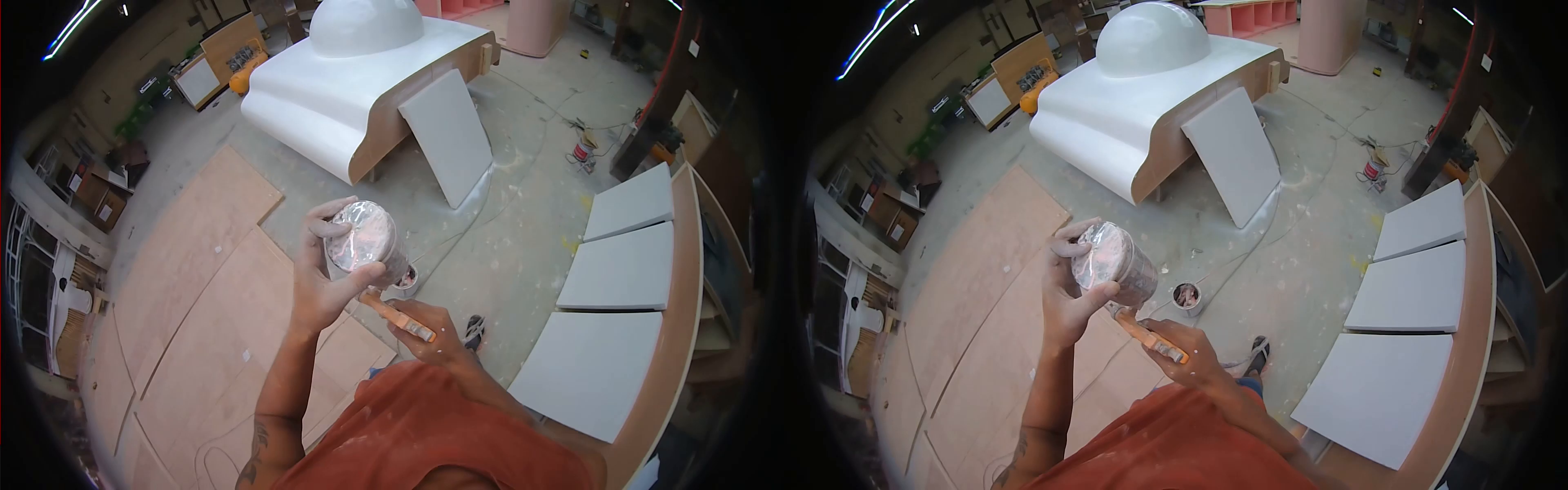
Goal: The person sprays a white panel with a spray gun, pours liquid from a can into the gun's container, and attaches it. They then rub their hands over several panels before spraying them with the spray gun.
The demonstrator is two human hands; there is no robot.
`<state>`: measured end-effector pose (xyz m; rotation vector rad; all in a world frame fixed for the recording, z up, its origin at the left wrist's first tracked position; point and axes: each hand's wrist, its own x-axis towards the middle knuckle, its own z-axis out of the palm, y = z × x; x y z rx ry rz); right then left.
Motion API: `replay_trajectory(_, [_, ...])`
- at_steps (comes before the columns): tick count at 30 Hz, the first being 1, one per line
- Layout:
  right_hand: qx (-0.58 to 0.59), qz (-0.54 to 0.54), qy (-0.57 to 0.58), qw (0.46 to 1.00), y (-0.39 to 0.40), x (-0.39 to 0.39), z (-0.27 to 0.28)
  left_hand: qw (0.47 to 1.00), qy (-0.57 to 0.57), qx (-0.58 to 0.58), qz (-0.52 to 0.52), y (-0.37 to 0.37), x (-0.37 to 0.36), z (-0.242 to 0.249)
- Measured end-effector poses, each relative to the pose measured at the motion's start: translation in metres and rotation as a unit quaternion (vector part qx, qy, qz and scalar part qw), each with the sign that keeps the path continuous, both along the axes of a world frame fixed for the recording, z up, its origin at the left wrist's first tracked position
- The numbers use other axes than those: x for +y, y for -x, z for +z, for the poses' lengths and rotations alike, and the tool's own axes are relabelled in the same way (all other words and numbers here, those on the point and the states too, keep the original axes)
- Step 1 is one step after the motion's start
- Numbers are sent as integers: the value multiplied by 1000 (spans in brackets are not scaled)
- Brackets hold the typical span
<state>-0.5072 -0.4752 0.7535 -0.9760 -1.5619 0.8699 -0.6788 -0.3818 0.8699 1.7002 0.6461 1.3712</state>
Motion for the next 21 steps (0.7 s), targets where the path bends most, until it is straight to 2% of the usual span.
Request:
replay_trajectory(5, [9, -5, -50, 999, -100, 33, -2, 999, 12, 39, -17, -81, 37, 15])
replay_trajectory(7, [-1, -2, -45, 999, -145, 43, 1, 993, -5, 117, -23, -111, 55, 16])
replay_trajectory(10, [-9, -7, -12, 1000, -195, 53, 6, 991, -28, 124, -35, -157, 73, 14])
replay_trajectory(12, [-31, 41, 69, 996, -229, 61, 6, 988, -37, 144, -52, -184, 87, 13])
replay_trajectory(15, [-29, 47, 44, 997, -262, 73, 0, 979, -69, 170, -92, -214, 115, 15])
replay_trajectory(17, [-17, 56, 60, 997, -281, 79, 2, 975, -64, 183, -105, -227, 123, 12])
replay_trajectory(20, [17, 87, 83, 993, -299, 87, 14, 961, -83, 182, -189, -243, 143, 13])
replay_trajectory(21, [37, 97, 88, 991, -304, 87, 16, 964, -74, 182, -181, -246, 144, 16])
